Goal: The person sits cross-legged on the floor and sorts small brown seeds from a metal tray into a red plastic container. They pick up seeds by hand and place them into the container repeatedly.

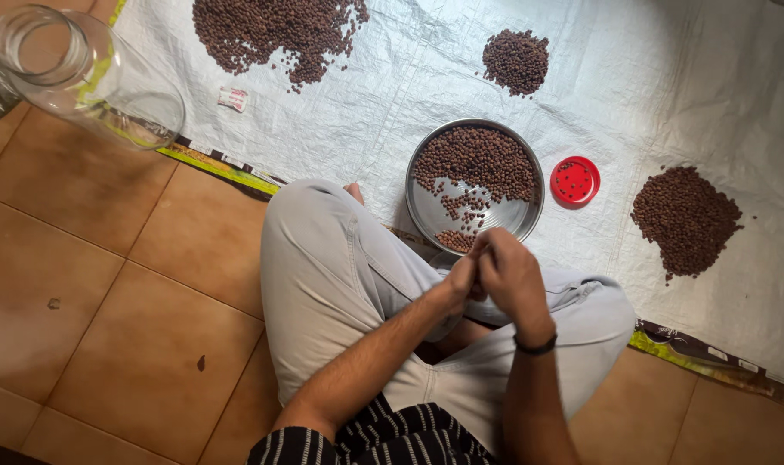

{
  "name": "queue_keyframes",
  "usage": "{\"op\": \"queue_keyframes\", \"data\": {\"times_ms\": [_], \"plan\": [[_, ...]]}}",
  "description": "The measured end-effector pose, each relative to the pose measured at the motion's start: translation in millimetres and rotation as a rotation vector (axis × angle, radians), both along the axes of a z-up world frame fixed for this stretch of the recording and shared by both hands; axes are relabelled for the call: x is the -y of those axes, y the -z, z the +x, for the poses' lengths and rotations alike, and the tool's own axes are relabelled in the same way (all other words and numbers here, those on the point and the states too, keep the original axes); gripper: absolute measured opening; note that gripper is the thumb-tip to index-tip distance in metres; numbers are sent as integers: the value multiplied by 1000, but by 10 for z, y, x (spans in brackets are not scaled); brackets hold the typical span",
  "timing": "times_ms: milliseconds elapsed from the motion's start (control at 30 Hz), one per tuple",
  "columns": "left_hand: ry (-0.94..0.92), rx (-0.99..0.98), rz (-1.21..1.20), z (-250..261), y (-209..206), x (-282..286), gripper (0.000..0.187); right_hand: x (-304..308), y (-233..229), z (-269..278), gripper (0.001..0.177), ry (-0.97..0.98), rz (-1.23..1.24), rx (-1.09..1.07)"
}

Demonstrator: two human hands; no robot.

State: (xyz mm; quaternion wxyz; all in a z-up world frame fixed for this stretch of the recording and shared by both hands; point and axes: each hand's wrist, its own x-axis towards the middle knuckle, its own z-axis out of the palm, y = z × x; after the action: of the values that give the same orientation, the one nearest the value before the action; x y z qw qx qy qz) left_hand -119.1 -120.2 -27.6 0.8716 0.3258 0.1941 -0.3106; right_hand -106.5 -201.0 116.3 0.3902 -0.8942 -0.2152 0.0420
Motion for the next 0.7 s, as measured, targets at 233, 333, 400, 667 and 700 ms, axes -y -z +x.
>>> {"op": "queue_keyframes", "data": {"times_ms": [233,333,400,667,700], "plan": [[-74,59,-147,-210,-154,-28,60,33,-368,-460,15,50,0,137],[-229,216,60,-259,-335,76,55,242,90,-453,15,232,292,281],[-340,418,204,-257,-499,181,57,364,512,-401,16,369,690,-2],[-352,1148,819,-188,-968,471,39,700,1482,-553,60,331,1624,-972],[-324,1167,842,-174,-983,497,39,744,1518,-553,60,345,1670,-968]]}}
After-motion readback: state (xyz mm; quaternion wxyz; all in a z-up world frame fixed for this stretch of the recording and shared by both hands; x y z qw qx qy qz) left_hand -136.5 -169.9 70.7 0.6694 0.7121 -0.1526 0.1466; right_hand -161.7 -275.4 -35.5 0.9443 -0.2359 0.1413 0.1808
